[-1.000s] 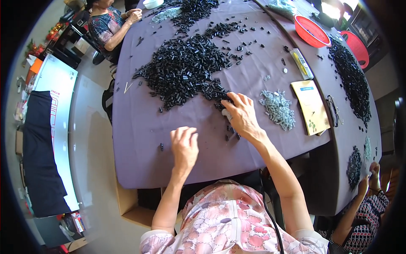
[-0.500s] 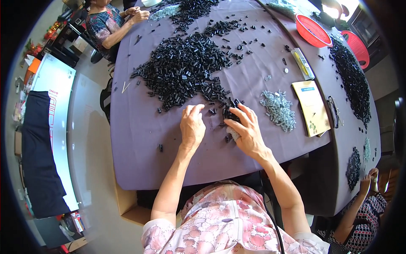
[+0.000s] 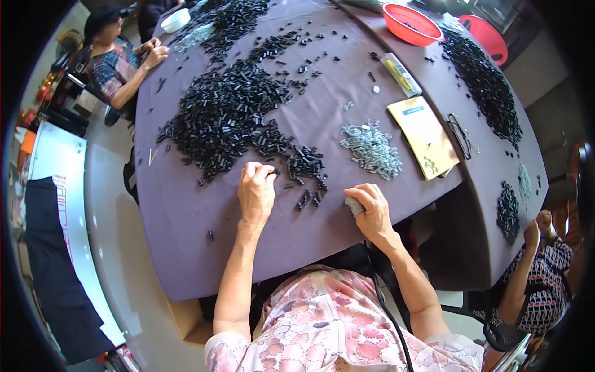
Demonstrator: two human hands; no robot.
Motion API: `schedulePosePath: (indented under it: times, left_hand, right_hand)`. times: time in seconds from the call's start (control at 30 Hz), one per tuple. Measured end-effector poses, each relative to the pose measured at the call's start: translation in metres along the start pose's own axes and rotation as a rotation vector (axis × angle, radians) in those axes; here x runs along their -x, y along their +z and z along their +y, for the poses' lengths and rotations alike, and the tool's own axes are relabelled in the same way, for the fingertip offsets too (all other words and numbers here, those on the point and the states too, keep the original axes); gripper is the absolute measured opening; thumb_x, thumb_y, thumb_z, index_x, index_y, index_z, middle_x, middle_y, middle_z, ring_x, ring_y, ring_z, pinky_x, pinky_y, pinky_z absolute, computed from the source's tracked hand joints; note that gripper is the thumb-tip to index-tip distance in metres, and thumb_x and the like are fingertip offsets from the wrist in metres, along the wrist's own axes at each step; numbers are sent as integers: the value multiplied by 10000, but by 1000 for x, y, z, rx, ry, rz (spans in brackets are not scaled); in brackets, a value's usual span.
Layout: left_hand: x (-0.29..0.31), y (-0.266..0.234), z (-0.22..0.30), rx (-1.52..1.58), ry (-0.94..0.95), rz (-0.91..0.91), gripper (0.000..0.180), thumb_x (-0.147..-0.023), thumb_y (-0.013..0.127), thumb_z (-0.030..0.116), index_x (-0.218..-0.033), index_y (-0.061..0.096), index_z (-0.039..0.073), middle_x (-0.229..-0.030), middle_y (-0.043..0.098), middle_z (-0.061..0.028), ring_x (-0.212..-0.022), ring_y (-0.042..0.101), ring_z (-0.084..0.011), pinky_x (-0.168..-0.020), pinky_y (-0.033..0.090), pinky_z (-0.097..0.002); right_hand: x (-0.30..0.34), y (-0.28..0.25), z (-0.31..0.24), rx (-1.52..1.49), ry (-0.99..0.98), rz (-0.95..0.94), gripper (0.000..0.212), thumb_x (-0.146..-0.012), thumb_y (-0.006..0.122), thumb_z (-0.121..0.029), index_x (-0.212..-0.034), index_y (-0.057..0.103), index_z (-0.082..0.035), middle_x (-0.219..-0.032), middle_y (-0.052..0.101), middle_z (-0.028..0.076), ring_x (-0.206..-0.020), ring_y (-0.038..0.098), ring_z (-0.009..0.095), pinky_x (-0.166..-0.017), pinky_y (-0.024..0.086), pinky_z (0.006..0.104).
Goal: Joining small black plastic caps onto grey components at a workshop assembly table.
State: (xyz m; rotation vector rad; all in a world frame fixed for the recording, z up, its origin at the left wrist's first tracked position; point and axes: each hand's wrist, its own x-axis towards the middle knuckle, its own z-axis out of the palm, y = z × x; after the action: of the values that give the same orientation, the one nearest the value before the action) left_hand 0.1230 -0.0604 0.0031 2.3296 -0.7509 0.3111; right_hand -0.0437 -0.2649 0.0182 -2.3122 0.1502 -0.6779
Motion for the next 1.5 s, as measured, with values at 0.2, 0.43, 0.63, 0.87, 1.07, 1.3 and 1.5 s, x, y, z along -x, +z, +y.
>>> schedulePosePath:
  times: [0.2,0.43,0.63,0.87,1.07,1.3,1.5]
  left_hand:
    - [12,-7,13,199,-37,11,107,-786,614,-18,-888,584,0,-848,572,-139,-781,583,-306,-701,476,-380]
    - [50,-15,49,578,-321,-20,240,-855,595,5,-1085,645,52,-809,549,-34,-683,507,-118,-635,443,-256]
    - [80,-16,53,1017,-576,-102,143,-875,613,39,-1008,666,42,-761,567,57,-606,454,-6,-507,371,-159]
    - [87,-14,56,1094,-624,-63,153,-874,624,61,-1021,655,35,-756,592,42,-599,475,-13,-509,390,-164]
    - [91,-14,54,1126,-650,-47,150,-868,629,51,-1014,650,22,-774,607,26,-617,503,-19,-521,417,-167]
    - [94,-14,54,1179,-659,-24,118,-860,623,26,-977,618,24,-788,605,-7,-601,504,-44,-530,417,-171]
    - [87,-15,59,1161,-673,-153,75,-851,628,32,-883,567,60,-720,542,23,-532,439,-19,-448,353,-159]
  right_hand:
    - [-10,-11,11,200,50,33,314,-642,546,73,-923,612,-50,-862,566,108,-817,546,320,-709,460,392]
    - [-50,-1,22,550,-9,51,233,-665,595,-6,-870,628,-112,-903,543,53,-901,473,262,-783,353,390]
    - [-49,-1,22,528,-41,-68,211,-673,605,-22,-857,633,-122,-916,551,41,-922,464,271,-800,349,398]
    - [-42,-11,21,400,-17,68,387,-621,545,70,-939,637,-130,-923,573,37,-895,483,285,-805,370,394]
    - [-46,3,19,551,-34,-24,333,-646,575,46,-924,654,-121,-915,577,42,-909,486,275,-797,371,392]
    - [-52,13,25,601,-46,-142,205,-662,604,-4,-850,548,-62,-900,537,92,-899,478,287,-797,367,413]
    - [-56,12,25,508,-123,-251,246,-674,581,8,-906,511,-36,-919,491,130,-900,472,299,-796,386,401]
